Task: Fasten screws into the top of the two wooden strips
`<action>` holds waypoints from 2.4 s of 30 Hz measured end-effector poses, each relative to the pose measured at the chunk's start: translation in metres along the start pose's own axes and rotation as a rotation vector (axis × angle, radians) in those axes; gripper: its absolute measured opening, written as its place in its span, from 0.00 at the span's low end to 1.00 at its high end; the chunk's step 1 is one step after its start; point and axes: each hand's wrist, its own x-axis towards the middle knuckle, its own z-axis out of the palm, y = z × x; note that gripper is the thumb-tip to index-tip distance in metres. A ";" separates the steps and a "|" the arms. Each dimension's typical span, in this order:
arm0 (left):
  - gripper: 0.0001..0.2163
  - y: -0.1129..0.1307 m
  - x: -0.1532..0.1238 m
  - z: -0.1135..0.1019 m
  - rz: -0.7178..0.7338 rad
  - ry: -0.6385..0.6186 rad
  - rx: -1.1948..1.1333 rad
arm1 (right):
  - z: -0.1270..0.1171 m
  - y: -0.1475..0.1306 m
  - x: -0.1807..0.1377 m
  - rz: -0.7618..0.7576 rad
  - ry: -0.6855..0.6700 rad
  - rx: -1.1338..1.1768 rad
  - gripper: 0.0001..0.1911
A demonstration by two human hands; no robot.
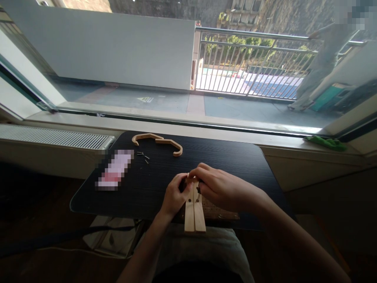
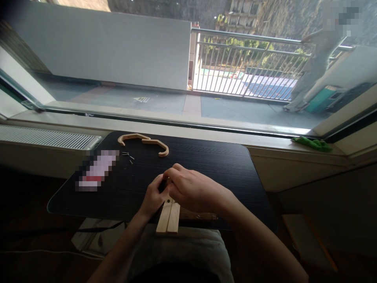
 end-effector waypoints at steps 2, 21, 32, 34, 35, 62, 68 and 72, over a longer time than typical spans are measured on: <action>0.07 -0.001 0.000 0.001 0.007 -0.001 0.002 | 0.002 0.003 -0.001 -0.024 0.007 0.081 0.14; 0.07 -0.002 0.001 0.000 0.017 0.001 -0.020 | 0.014 0.010 -0.007 -0.015 0.064 0.231 0.12; 0.08 -0.004 0.000 0.000 0.012 0.036 -0.036 | 0.021 -0.001 -0.009 0.031 0.211 0.206 0.08; 0.08 -0.004 -0.001 0.000 0.017 0.035 -0.045 | 0.025 -0.002 -0.010 0.046 0.251 0.209 0.08; 0.09 -0.004 -0.001 -0.001 0.020 0.034 -0.052 | 0.027 -0.003 -0.010 0.051 0.270 0.215 0.08; 0.09 -0.003 -0.003 -0.004 0.027 0.046 -0.061 | 0.031 -0.009 -0.017 0.042 0.280 0.149 0.13; 0.09 -0.003 -0.003 -0.003 0.028 0.040 -0.067 | 0.027 -0.014 -0.022 0.077 0.225 0.148 0.20; 0.09 -0.003 -0.004 -0.003 0.021 0.037 -0.064 | 0.030 -0.008 -0.024 0.085 0.243 0.166 0.22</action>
